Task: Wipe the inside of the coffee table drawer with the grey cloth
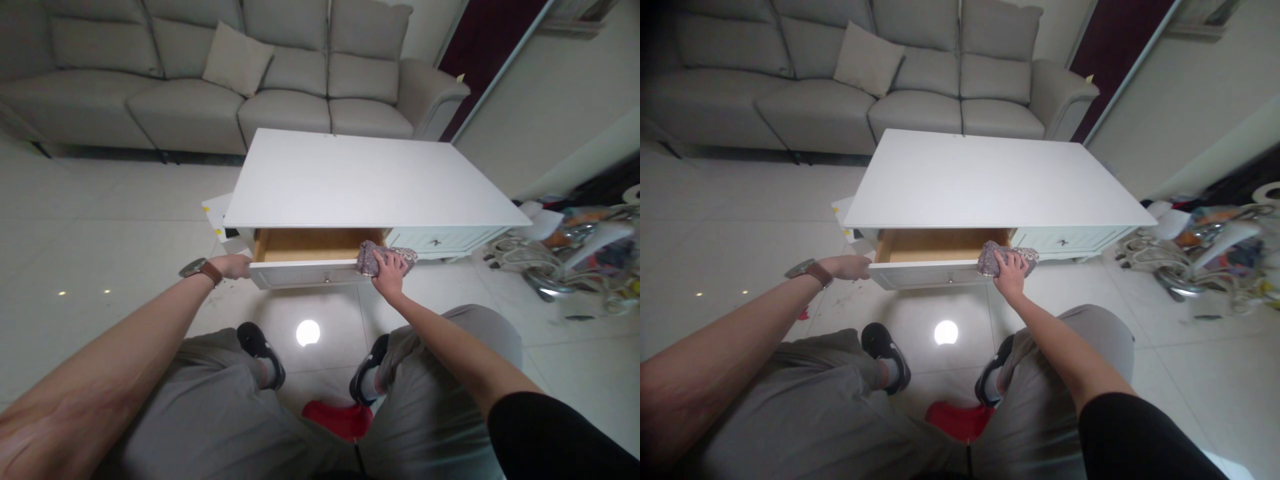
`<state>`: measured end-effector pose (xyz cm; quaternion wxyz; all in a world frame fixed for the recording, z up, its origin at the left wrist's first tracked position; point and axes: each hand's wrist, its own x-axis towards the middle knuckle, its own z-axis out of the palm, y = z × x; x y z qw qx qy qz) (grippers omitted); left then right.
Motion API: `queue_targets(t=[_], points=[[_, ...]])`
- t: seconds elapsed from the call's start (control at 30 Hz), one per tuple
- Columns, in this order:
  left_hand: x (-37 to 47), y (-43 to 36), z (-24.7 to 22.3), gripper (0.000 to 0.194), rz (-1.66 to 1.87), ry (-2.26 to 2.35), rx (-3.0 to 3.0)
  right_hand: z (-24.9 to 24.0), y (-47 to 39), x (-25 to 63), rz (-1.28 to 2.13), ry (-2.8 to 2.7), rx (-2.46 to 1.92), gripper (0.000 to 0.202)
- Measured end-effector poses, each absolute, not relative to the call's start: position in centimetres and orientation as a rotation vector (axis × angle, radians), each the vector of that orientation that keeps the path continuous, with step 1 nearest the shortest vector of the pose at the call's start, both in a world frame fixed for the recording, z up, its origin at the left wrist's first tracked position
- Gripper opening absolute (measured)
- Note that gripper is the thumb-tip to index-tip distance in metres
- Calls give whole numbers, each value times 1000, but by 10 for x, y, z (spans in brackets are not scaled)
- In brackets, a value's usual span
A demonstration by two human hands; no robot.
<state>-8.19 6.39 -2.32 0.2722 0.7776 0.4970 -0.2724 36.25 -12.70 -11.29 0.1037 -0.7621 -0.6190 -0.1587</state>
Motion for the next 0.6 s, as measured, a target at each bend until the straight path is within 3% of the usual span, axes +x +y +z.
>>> queue_targets(t=[0.6], points=[[-78, 58, -15, 30, -776, 1313, 2207, -115, -127, 361, -462, -1810, -2258, 75]])
